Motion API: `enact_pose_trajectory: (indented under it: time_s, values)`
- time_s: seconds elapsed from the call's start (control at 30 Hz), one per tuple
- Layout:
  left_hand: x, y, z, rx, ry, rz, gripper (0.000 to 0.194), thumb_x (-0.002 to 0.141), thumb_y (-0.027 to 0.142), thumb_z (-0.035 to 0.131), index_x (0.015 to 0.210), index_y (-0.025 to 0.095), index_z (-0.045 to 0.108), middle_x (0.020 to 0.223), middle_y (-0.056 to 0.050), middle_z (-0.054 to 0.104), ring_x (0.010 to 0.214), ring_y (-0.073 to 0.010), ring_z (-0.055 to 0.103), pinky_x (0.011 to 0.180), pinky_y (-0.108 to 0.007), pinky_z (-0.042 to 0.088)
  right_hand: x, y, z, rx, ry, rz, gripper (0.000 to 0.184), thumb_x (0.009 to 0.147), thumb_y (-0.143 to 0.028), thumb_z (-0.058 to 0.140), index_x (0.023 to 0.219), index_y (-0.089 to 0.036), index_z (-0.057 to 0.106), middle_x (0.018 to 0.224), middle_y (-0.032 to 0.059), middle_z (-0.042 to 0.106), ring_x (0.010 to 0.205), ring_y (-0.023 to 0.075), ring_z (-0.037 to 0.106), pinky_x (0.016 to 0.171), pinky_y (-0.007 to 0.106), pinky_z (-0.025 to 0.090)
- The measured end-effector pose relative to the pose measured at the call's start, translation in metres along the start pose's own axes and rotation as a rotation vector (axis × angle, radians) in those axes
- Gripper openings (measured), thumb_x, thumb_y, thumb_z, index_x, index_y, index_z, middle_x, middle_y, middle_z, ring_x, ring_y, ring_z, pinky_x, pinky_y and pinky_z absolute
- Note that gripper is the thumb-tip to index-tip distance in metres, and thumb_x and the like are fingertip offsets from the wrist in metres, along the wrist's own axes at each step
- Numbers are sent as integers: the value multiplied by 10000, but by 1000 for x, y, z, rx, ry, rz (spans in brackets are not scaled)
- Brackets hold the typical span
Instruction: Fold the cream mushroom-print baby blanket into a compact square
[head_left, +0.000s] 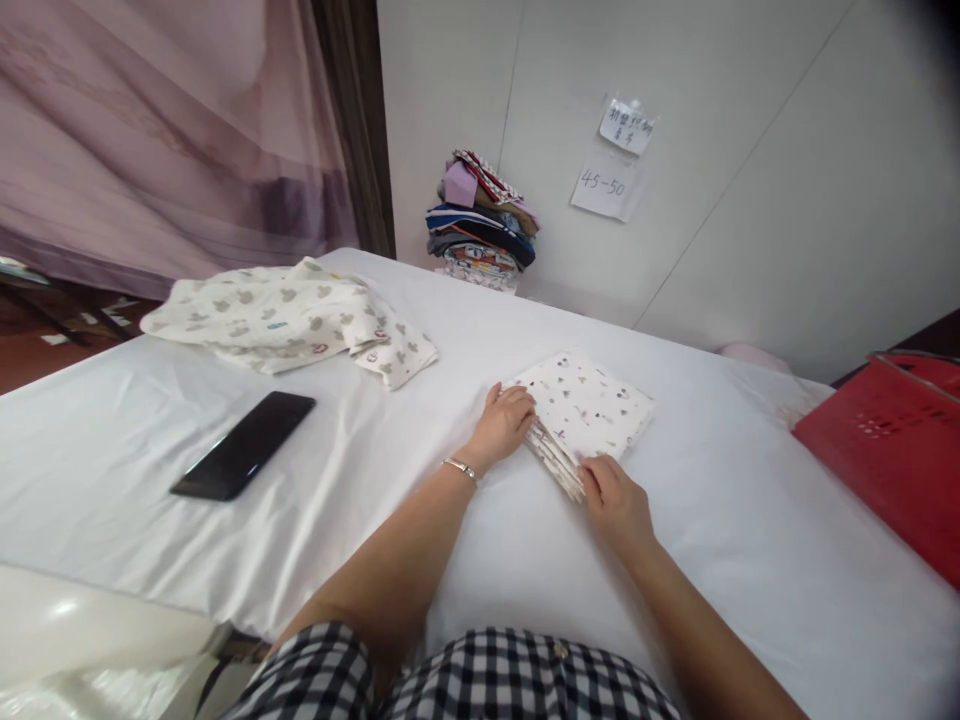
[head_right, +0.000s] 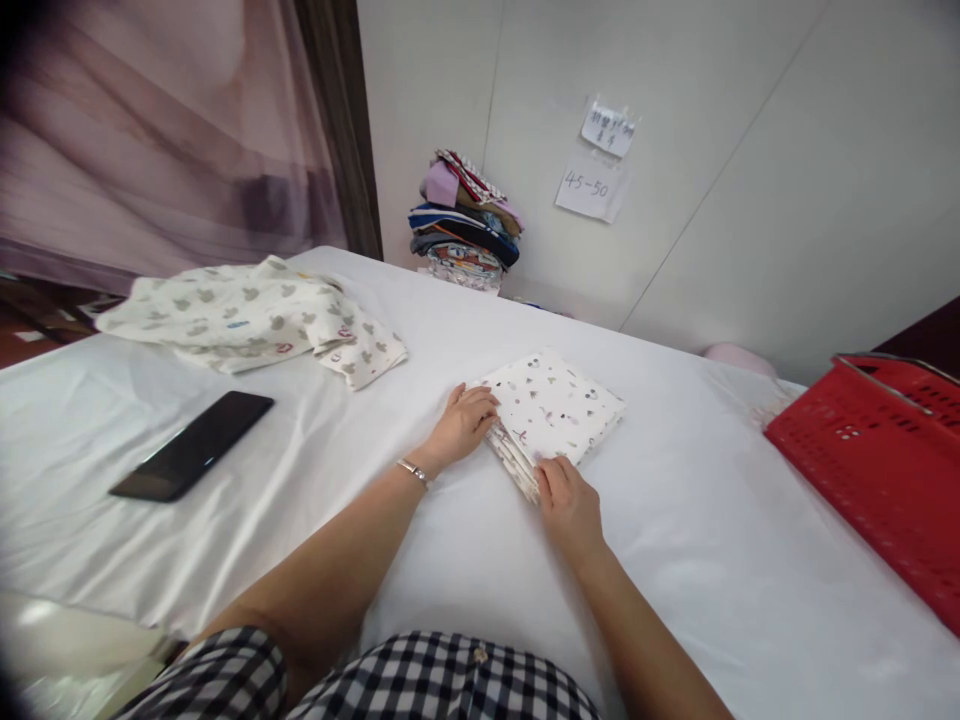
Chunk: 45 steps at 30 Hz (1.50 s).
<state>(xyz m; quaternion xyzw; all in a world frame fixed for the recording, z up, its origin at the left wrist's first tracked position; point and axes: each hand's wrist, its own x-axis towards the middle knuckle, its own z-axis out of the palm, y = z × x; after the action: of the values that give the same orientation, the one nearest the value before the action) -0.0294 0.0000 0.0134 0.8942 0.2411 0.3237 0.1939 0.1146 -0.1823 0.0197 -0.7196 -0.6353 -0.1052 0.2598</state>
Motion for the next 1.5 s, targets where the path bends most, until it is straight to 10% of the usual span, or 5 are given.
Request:
enact_pose_trajectory:
  time_s: [0.5,1.5]
  values:
    - [-5,10,2,-2,-27,108,221,698,63,519,716,236,655,1163,-3,609,1272,-216,406,1124,-490,148,2,-2,-1,-7,-99,-21,276,882,-178,381,1040,-198,607,907,37,591,719,115,570,590,209,392]
    - [-6,12,-4,179,-47,127,247,921,185,374,911,196,621,1231,-64,565,1333,-225,327,1129,-516,173,9,-12,1,-176,-160,63,209,904,-326,440,981,-208,594,894,26,586,707,132,566,532,243,331]
